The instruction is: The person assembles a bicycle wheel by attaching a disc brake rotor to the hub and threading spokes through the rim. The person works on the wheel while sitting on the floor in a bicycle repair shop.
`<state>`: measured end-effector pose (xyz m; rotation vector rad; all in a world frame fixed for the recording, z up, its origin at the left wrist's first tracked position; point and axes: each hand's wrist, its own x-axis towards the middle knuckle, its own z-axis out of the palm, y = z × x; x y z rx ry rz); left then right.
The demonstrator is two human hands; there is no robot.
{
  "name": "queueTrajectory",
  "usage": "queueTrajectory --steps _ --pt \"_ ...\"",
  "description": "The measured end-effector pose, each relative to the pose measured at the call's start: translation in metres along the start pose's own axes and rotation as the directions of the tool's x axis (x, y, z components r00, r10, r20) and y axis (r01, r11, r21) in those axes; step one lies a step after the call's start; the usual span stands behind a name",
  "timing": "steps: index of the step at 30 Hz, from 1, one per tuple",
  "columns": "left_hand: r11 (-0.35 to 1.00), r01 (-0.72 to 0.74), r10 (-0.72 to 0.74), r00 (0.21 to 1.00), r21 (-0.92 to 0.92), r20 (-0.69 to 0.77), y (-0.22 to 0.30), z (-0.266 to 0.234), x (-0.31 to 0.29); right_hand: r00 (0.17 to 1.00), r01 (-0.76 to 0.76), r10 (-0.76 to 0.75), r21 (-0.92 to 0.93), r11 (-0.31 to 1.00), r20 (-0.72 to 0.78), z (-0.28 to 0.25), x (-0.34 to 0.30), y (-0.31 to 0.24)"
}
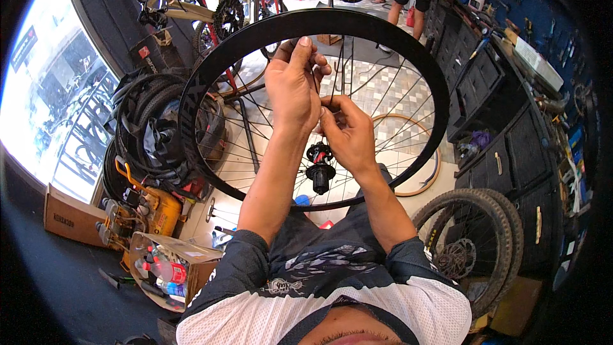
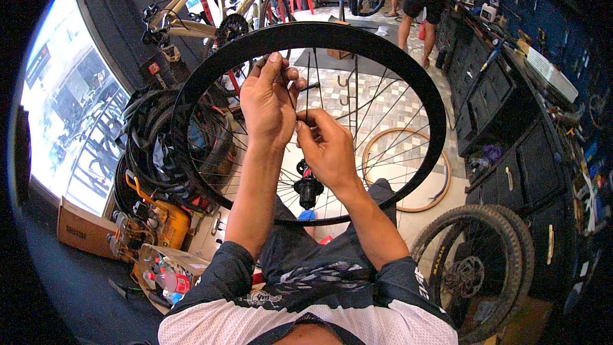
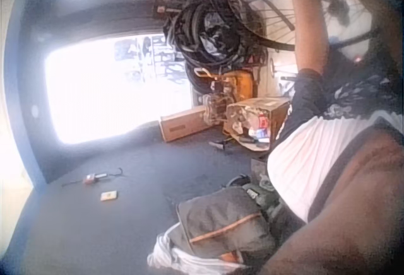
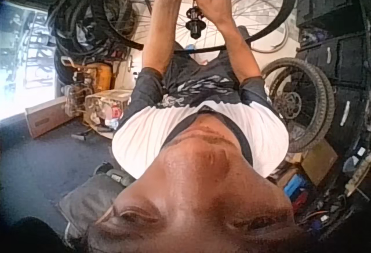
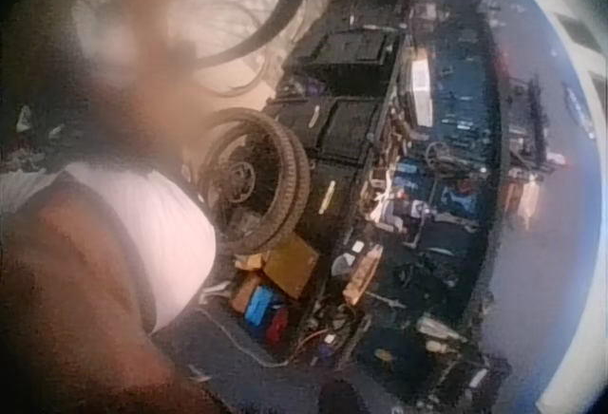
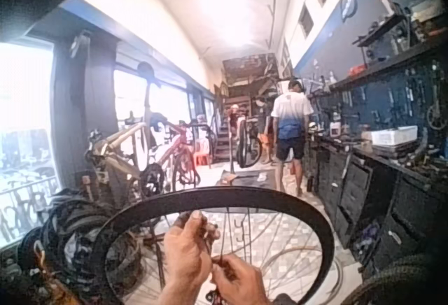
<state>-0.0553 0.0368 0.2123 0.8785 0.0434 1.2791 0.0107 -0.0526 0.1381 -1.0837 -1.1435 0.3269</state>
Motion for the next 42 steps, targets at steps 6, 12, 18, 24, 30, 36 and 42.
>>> queueTrajectory --steps 6,12,18,24,30,36,42 --pt "0.996 -0.086 0.085 0.996 -0.009 -0.031 -0.003 0.006 -0.005 0.999 0.049 -0.049 -0.048 0.998 -0.011 0.000 -0.002 0.002" --pt "0.986 -0.156 0.159 0.985 0.059 -0.062 -0.002 0.009 -0.008 0.999 0.044 -0.045 -0.034 0.998 -0.017 0.002 -0.002 0.002" --pt "0.990 -0.131 0.133 0.991 0.058 -0.032 -0.002 0.008 -0.006 0.998 0.048 -0.050 -0.049 0.998 -0.040 0.002 -0.003 0.000" --pt "0.977 -0.181 0.180 0.983 0.109 0.022 0.000 0.006 -0.007 0.998 0.058 -0.060 -0.062 0.996 -0.031 0.000 -0.002 -0.008" --pt "0.983 -0.155 0.158 0.987 0.096 -0.020 -0.001 0.009 -0.009 0.998 0.045 -0.048 -0.082 0.996 -0.034 0.000 -0.004 -0.003" --pt "0.988 -0.128 0.131 0.991 0.090 -0.033 -0.001 0.009 -0.009 0.998 0.049 -0.051 -0.065 0.997 -0.030 0.000 -0.006 -0.002" --pt "0.999 -0.028 0.027 0.999 0.033 0.032 0.004 0.007 -0.009 0.998 0.057 -0.058 -0.058 0.997 -0.012 -0.002 -0.007 0.001"
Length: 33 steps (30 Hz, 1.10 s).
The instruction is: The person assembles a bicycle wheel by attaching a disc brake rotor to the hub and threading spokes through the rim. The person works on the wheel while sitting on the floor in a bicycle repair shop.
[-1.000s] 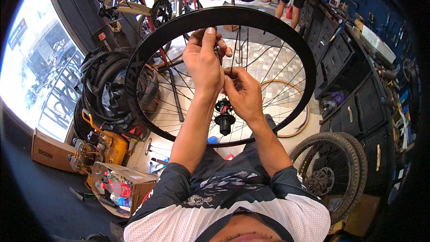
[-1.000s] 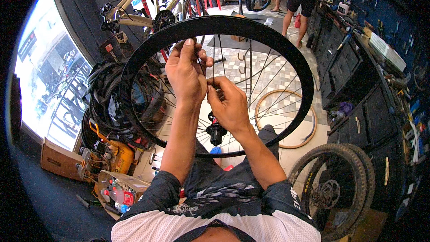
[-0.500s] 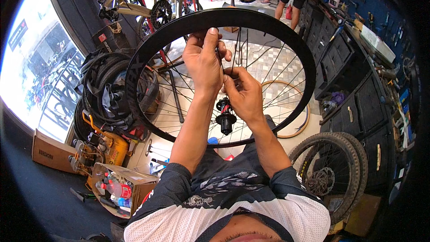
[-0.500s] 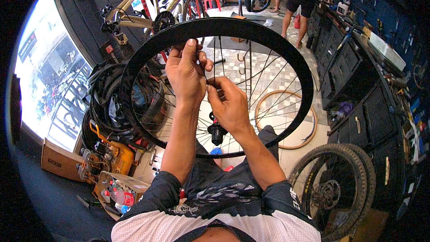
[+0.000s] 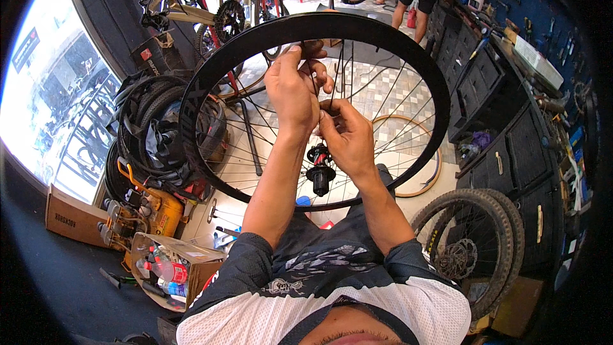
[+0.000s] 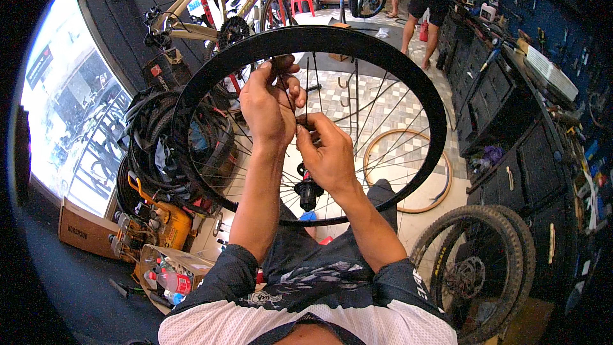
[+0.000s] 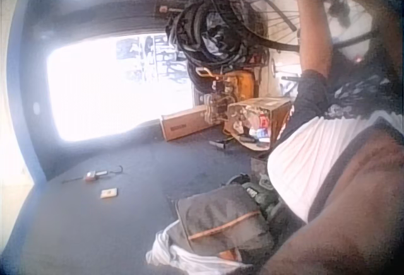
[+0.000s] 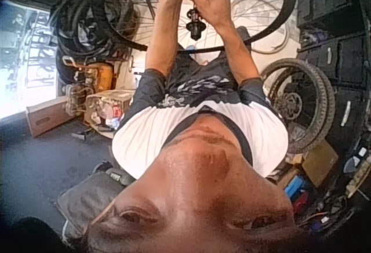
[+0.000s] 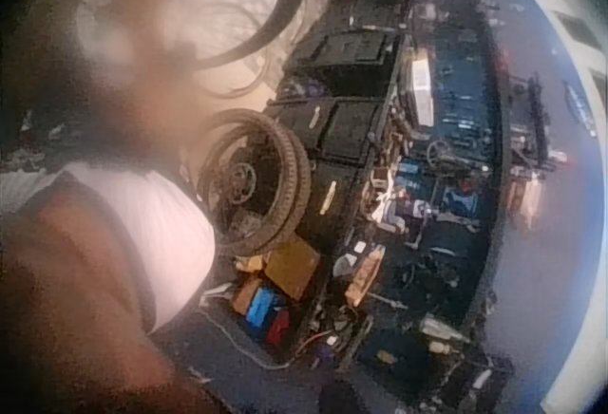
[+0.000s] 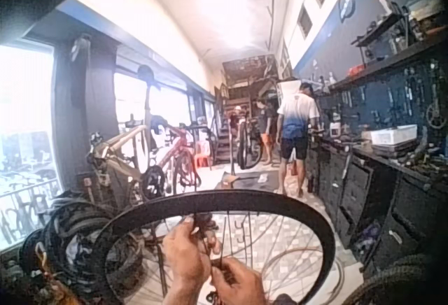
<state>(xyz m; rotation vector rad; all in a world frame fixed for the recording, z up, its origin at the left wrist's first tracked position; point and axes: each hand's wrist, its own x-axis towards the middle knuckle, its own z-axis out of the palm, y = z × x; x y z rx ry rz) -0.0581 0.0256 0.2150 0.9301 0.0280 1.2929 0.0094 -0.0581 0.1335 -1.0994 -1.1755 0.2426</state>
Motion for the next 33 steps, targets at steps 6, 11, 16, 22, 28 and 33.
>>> queueTrajectory --steps 6,11,16,22,28,33 --pt "0.992 -0.094 0.093 0.996 0.085 0.010 -0.002 0.002 0.001 1.000 -0.002 0.002 0.018 1.000 -0.003 0.001 -0.001 -0.002" --pt "0.993 -0.100 0.104 0.993 0.065 -0.061 -0.004 0.003 0.000 1.000 -0.001 0.001 0.020 1.000 0.001 0.001 0.001 -0.004" --pt "0.999 -0.037 0.037 0.999 0.027 -0.004 0.002 0.006 -0.002 1.000 -0.003 0.003 0.007 1.000 -0.013 -0.001 0.001 -0.006" --pt "0.993 -0.086 0.089 0.996 0.080 -0.028 -0.002 0.004 0.004 1.000 0.007 -0.007 -0.015 1.000 -0.011 -0.001 0.003 -0.008" --pt "0.998 -0.058 0.058 0.998 0.008 -0.025 -0.002 0.006 0.002 1.000 -0.004 0.005 -0.037 0.999 0.003 -0.002 0.004 -0.008" --pt "0.993 -0.114 0.116 0.991 0.037 -0.063 -0.005 0.003 0.005 1.000 -0.013 0.013 -0.029 1.000 0.011 -0.002 0.006 -0.009"
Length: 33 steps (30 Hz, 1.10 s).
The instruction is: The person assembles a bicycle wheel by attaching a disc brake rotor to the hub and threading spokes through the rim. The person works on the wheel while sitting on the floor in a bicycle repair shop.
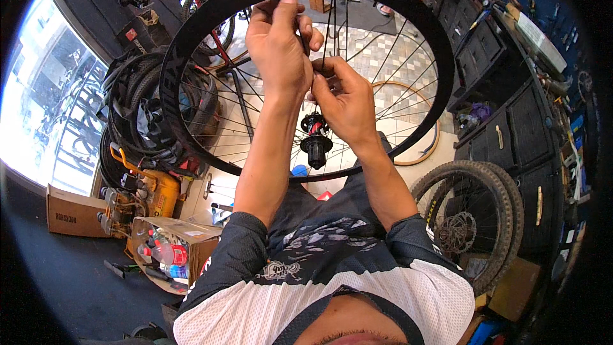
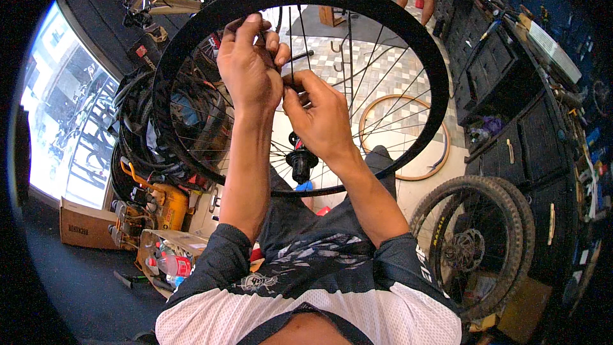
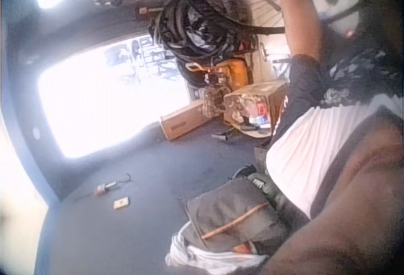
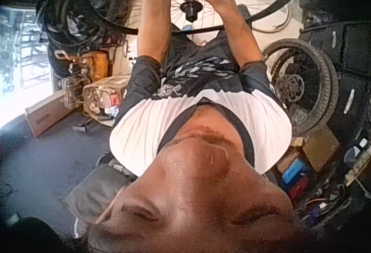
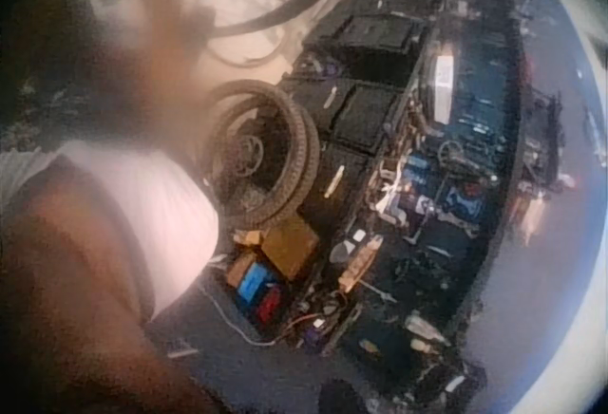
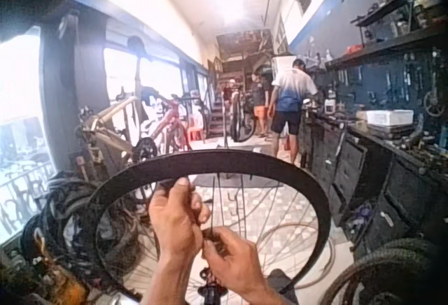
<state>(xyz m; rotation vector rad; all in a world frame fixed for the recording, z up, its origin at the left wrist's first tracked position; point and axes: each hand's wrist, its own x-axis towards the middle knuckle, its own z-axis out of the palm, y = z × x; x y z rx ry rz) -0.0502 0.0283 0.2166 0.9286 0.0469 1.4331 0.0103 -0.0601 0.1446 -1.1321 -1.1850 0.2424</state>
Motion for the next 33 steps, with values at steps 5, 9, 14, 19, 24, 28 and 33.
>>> queueTrajectory --steps 5,9,14,19,24,28,33 --pt "0.998 0.054 -0.053 0.998 -0.016 0.024 0.0018 0.0025 -0.0015 1.000 0.006 -0.005 0.023 1.000 -0.017 0.0019 0.0027 0.0086" --pt "0.997 -0.002 0.001 1.000 0.072 0.012 -0.0028 -0.0019 0.0034 1.000 0.001 0.000 0.065 0.998 -0.014 0.0033 0.0055 0.0084" --pt "0.999 0.043 -0.042 0.999 -0.011 0.033 0.0018 -0.0001 0.0014 1.000 -0.005 0.005 0.034 0.999 -0.010 0.0017 0.0057 0.0087" --pt "0.995 -0.012 0.011 1.000 0.101 0.013 -0.0034 -0.0021 0.0034 1.000 -0.004 0.005 0.059 0.998 -0.005 0.0028 0.0066 0.0108" --pt "0.999 0.036 -0.036 0.999 -0.009 0.015 -0.0007 -0.0006 0.0003 1.000 -0.018 0.018 0.025 1.000 -0.001 0.0011 0.0057 0.0076" --pt "0.997 0.002 -0.004 0.999 0.073 0.032 -0.0049 -0.0029 0.0034 1.000 0.001 -0.001 0.027 1.000 -0.012 0.0008 0.0059 0.0074" --pt "0.994 0.108 -0.109 0.994 0.029 0.033 0.0012 -0.0038 0.0013 1.000 -0.006 0.006 0.024 1.000 -0.009 0.0004 0.0057 0.0099"
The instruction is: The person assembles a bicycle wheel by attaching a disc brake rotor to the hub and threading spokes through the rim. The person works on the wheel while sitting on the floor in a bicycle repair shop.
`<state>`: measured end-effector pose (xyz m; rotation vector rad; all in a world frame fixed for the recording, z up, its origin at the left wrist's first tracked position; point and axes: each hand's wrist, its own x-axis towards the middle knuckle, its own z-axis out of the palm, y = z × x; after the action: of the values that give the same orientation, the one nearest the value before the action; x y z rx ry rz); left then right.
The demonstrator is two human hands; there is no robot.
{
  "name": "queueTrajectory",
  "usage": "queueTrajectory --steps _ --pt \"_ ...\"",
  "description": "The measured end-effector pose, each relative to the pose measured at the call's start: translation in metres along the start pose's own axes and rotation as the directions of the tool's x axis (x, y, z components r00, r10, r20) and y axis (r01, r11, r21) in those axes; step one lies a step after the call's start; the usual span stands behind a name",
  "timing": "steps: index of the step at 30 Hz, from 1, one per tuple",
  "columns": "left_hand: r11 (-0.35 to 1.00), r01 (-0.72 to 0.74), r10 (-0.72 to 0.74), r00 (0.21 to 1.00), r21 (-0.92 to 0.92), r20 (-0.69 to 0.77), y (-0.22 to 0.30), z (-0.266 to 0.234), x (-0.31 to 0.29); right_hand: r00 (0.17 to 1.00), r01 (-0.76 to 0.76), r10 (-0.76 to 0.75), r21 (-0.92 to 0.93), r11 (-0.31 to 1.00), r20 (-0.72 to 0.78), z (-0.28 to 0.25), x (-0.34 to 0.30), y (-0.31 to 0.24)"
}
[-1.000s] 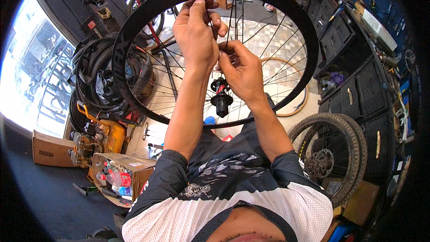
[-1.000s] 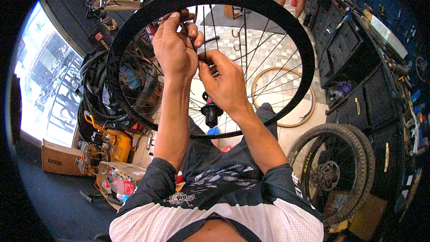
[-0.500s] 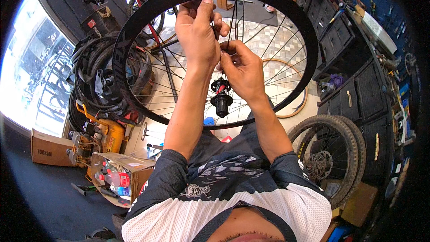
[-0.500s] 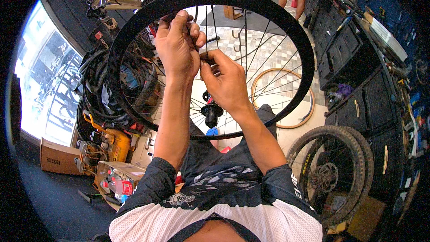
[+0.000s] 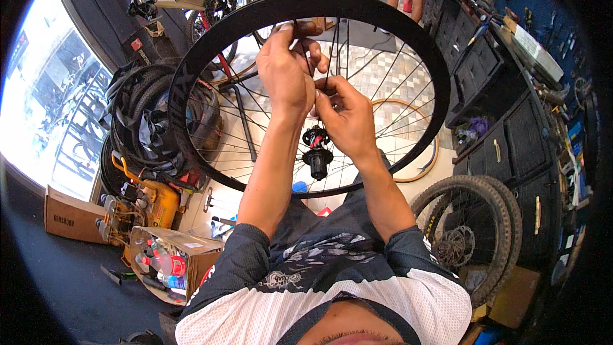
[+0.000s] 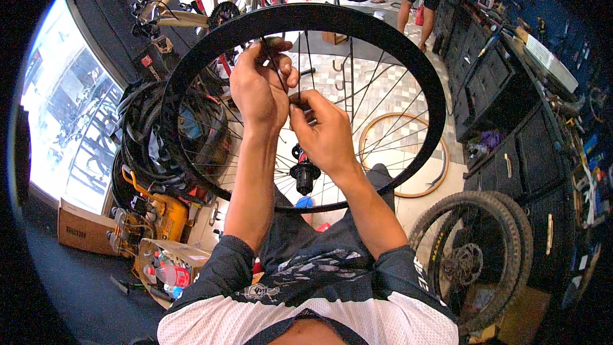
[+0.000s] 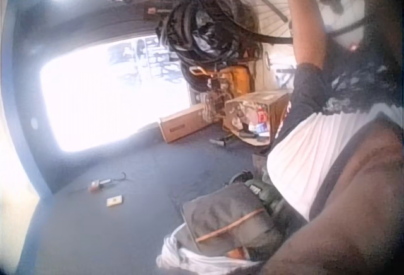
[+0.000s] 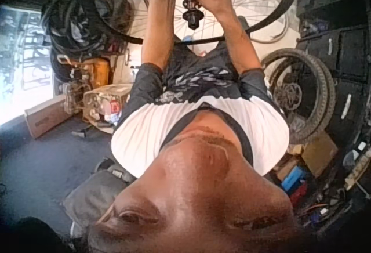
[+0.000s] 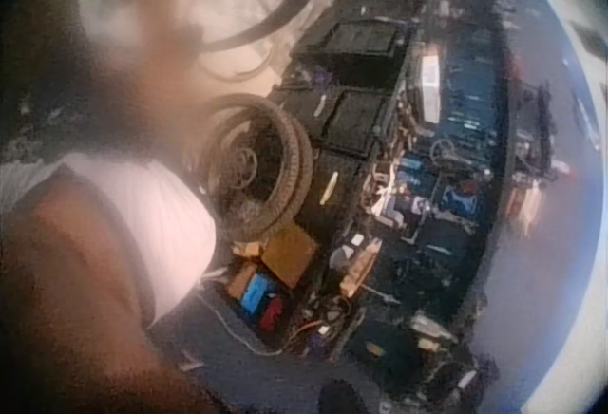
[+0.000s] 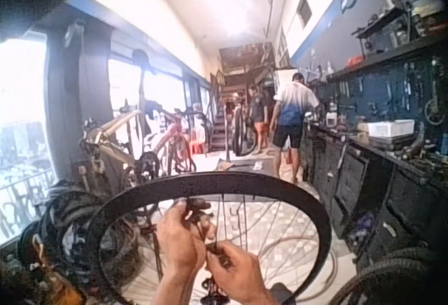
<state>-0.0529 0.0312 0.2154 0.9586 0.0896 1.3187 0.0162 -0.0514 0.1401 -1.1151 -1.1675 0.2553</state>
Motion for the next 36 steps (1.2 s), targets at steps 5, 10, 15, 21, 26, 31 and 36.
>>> queueTrajectory --steps 5,10,15,21,26,31,36 --pt "0.998 -0.025 0.027 0.999 -0.061 0.025 -0.004 -0.005 -0.002 1.000 0.007 -0.007 0.008 1.000 -0.005 0.000 0.000 -0.001" --pt "0.998 -0.031 0.031 0.999 -0.046 0.009 -0.003 -0.002 -0.001 1.000 0.007 -0.007 0.002 1.000 0.000 0.000 0.001 -0.003" --pt "0.996 -0.072 0.072 0.997 -0.057 -0.007 -0.009 -0.001 0.004 1.000 -0.011 0.011 0.005 1.000 -0.008 0.000 0.002 0.002" --pt "0.997 -0.073 0.073 0.997 -0.024 -0.010 -0.012 -0.004 0.007 0.990 0.107 -0.117 -0.135 0.985 -0.072 -0.004 0.000 -0.003" --pt "0.906 -0.211 0.226 0.974 0.366 0.000 -0.014 0.000 -0.015 0.989 0.023 -0.028 -0.042 0.999 -0.144 -0.007 -0.006 0.008" --pt "0.259 -0.681 0.564 0.682 0.685 0.465 -0.022 -0.003 -0.049 0.979 0.099 -0.090 0.042 0.994 -0.181 -0.014 -0.010 0.019" --pt "0.593 -0.460 0.264 0.886 0.660 0.381 -0.032 0.021 -0.030 0.979 0.134 -0.123 0.060 0.989 -0.161 -0.018 -0.015 0.026"
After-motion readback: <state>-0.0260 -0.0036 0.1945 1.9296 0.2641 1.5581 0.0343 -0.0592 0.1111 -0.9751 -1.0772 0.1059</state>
